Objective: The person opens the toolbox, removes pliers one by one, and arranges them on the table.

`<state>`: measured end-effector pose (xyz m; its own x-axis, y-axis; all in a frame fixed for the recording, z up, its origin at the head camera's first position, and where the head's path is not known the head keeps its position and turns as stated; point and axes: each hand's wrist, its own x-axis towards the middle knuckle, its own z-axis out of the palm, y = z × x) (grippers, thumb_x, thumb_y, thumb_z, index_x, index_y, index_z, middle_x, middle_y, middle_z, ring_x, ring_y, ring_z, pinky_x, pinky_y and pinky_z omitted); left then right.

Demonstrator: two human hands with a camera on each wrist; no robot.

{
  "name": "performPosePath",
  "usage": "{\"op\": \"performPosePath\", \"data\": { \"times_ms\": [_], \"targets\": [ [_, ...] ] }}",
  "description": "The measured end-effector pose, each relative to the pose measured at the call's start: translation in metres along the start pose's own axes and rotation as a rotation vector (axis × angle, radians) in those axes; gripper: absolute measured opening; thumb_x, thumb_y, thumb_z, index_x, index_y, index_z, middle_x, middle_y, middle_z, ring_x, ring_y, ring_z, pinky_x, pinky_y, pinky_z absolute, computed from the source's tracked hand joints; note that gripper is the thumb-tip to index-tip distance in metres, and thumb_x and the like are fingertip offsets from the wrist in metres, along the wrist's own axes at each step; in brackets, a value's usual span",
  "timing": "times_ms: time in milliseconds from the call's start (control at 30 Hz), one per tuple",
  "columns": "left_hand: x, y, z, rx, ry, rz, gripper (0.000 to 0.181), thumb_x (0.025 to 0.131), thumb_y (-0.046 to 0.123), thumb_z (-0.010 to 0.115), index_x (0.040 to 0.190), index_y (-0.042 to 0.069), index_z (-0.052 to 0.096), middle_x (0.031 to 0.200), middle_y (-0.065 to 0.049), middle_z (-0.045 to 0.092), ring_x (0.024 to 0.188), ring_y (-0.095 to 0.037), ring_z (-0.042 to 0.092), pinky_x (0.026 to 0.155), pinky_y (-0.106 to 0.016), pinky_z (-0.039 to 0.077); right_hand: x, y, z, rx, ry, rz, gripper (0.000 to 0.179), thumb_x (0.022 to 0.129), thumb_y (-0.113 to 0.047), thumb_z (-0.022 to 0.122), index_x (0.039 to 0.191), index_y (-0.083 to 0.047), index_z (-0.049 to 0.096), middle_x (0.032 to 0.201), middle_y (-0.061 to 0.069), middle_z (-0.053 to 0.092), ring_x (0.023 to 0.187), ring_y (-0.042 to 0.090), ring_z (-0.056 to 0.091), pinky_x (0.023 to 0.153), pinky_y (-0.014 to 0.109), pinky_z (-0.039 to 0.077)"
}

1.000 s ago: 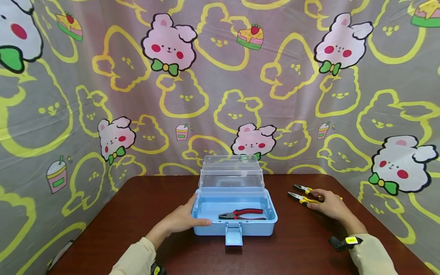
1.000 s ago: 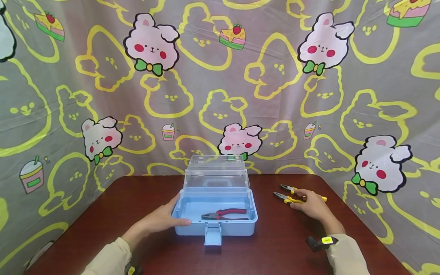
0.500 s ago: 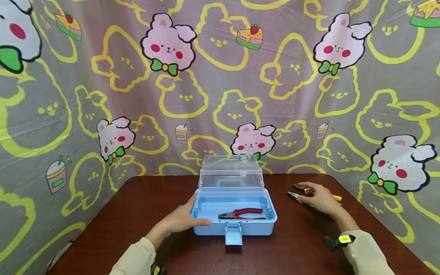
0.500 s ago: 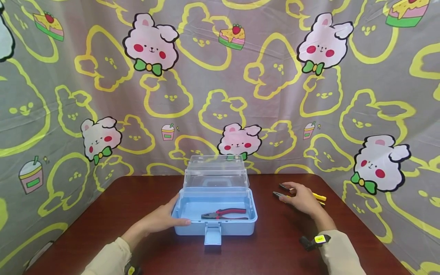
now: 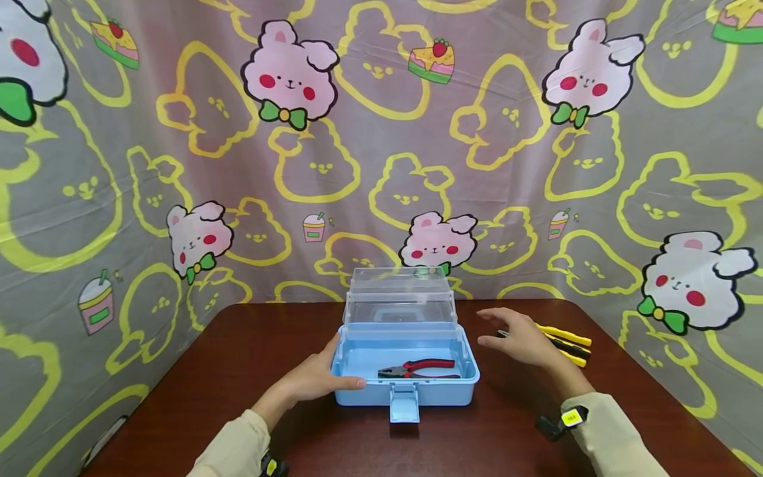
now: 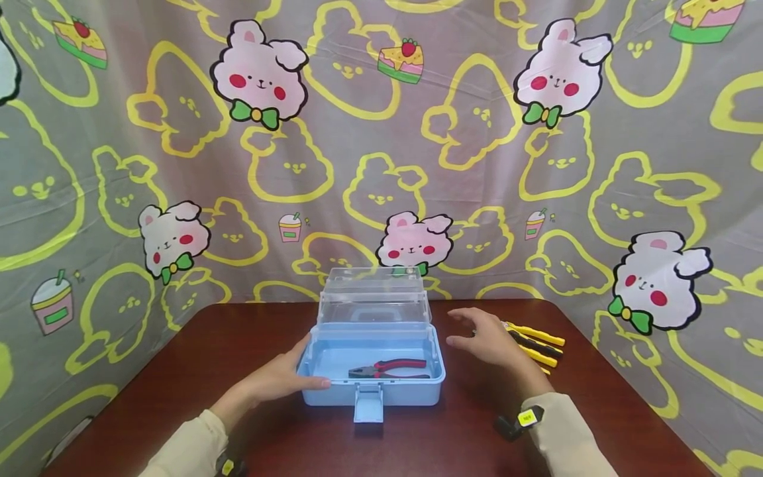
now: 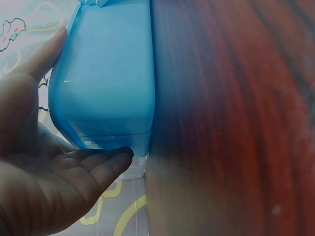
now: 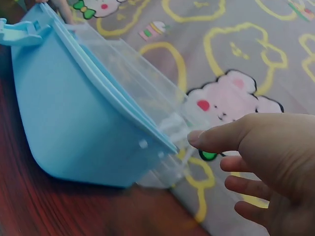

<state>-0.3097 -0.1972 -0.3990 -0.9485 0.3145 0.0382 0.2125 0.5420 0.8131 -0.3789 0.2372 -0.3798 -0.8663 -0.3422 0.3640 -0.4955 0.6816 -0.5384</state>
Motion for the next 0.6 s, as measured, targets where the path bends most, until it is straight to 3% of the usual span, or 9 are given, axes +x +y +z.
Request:
{"op": "performPosePath", "data": {
  "times_ms": [300,600],
  "targets": [
    [0.0,0.0,-0.001,0.005,-0.005,0.005,0.119,0.082,0.052,0.085,0.167,0.016,0.009,0.148,-0.019,0.05,0.119,-0.033,0.056,0.101,-0.064,0.043,0.005,-0.029,0.008,0.025,-0.025,-0.111,0.058,0.088,-0.026,0.085,0.136,-0.003,0.064,0.131,0.015,0.065,0.115,0.038,0.061,0.095,0.059,0.05],
    [0.0,-0.001,0.0,0.013,0.003,0.012,0.12,0.082,0.051,0.085,0.167,0.015,0.009,0.148,-0.018,0.049,0.12,-0.032,0.056,0.101,-0.062,0.043,0.014,-0.055,0.026,0.017,-0.113,-0.23,0.059,0.088,-0.028,0.086,0.138,-0.007,0.064,0.129,0.011,0.066,0.113,0.032,0.061,0.091,0.052,0.052]
  ]
}}
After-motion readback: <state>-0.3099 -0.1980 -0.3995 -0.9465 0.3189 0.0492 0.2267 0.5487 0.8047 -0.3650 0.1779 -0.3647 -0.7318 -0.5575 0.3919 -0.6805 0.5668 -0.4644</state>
